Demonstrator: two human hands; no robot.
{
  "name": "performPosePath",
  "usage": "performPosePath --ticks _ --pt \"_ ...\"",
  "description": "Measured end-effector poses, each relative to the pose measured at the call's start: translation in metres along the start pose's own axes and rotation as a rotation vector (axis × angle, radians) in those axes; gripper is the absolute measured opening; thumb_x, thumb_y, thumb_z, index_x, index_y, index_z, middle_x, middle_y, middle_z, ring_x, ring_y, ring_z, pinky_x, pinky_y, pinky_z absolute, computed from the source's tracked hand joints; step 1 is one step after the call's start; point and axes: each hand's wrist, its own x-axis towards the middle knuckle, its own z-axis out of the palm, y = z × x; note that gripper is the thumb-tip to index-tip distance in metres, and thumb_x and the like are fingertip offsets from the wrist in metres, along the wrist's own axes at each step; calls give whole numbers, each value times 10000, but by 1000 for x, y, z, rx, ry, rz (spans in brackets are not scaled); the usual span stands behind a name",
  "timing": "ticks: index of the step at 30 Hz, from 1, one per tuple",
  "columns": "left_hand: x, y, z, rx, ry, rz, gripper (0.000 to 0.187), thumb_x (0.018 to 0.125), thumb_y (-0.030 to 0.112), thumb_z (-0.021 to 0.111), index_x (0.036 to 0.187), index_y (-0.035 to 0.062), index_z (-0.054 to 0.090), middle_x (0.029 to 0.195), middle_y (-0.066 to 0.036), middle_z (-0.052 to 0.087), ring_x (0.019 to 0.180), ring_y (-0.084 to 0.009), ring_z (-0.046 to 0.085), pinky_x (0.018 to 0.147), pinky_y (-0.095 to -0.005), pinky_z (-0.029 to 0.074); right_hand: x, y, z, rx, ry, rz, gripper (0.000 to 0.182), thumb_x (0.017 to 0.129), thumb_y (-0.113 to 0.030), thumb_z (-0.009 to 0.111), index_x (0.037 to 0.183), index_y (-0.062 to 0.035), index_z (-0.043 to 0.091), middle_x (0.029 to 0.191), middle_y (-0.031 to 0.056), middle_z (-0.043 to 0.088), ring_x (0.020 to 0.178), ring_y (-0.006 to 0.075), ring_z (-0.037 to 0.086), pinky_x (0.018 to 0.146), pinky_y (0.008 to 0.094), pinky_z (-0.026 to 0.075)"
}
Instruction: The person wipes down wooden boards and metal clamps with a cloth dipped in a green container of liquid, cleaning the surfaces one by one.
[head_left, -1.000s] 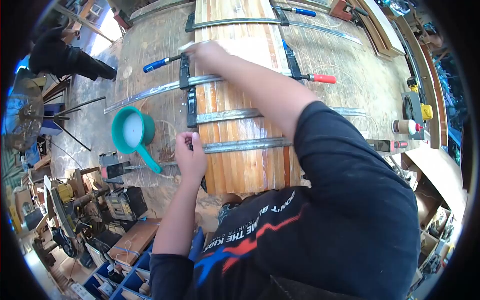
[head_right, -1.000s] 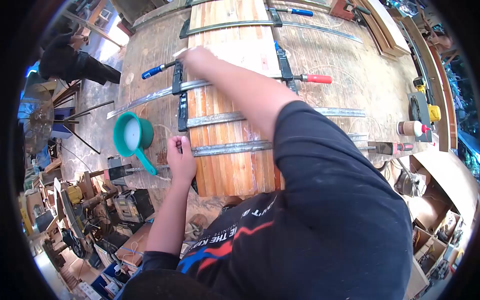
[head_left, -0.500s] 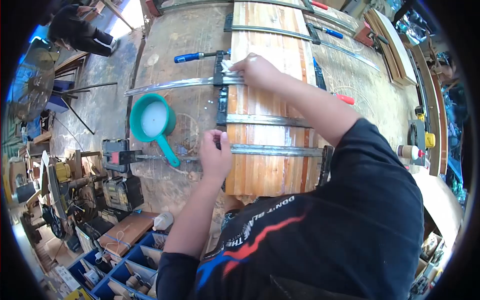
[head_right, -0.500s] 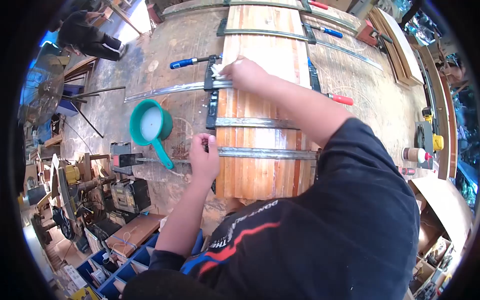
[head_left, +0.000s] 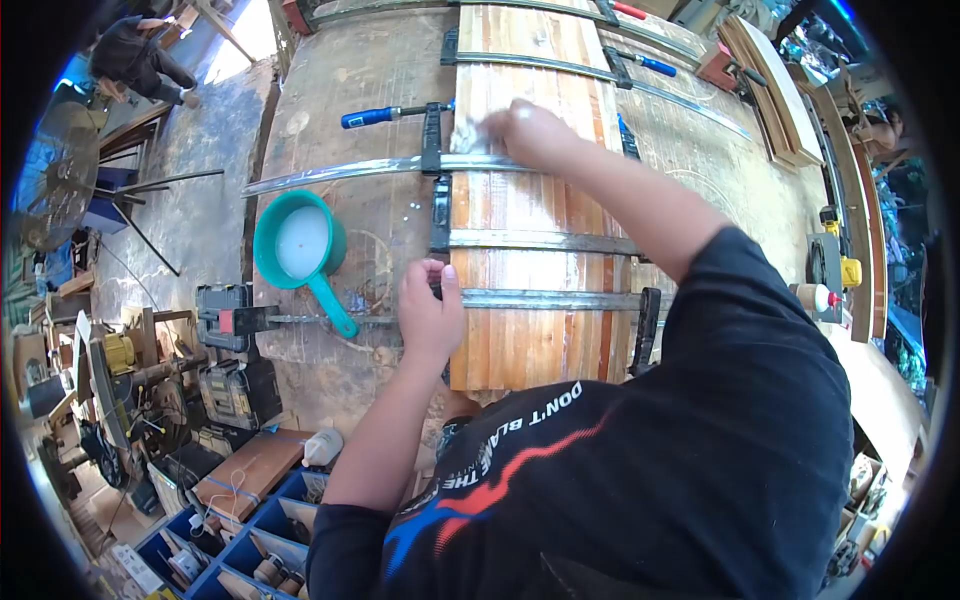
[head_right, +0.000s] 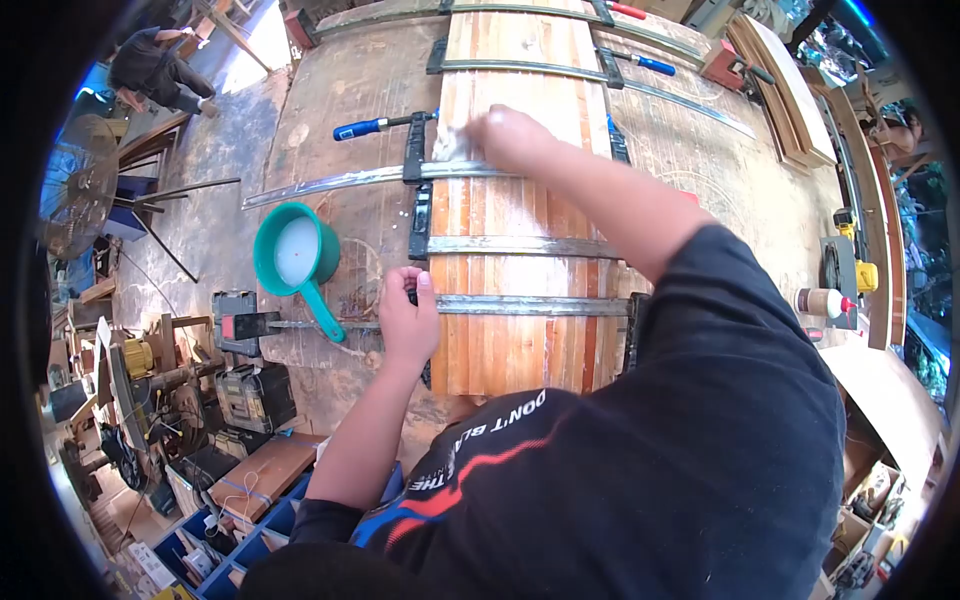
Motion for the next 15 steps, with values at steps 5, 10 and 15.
performPosePath --ticks 5,10,15 --pt "3 5 -2 -19 -51 -81 276 1012 257 614 1099 -3 595 1016 -185 653 981 -338 640 899 -455 500 89 78 26 -130 296 -46 266 903 -87 625 1116 -140 774 955 182 753 867 369 722 834 452 585" --pt "0 3 -1 -47 -29 -66 290 1019 271 602 1110 -4 594 1014 -176 653 975 -329 636 901 -447 496 -39 27 10 -20 68 27 302 891 -80 650 1160 -127 780 994 156 767 949 324 693 895 416 574" --pt "0 6 -3 -19 -47 -69 294 1020 275 606 1101 -8 600 1011 -173 652 954 -325 638 887 -440 503 -15 49 -11 -52 -7 56 301 982 -189 630 1260 -188 745 1025 182 750 964 351 712 893 446 569"
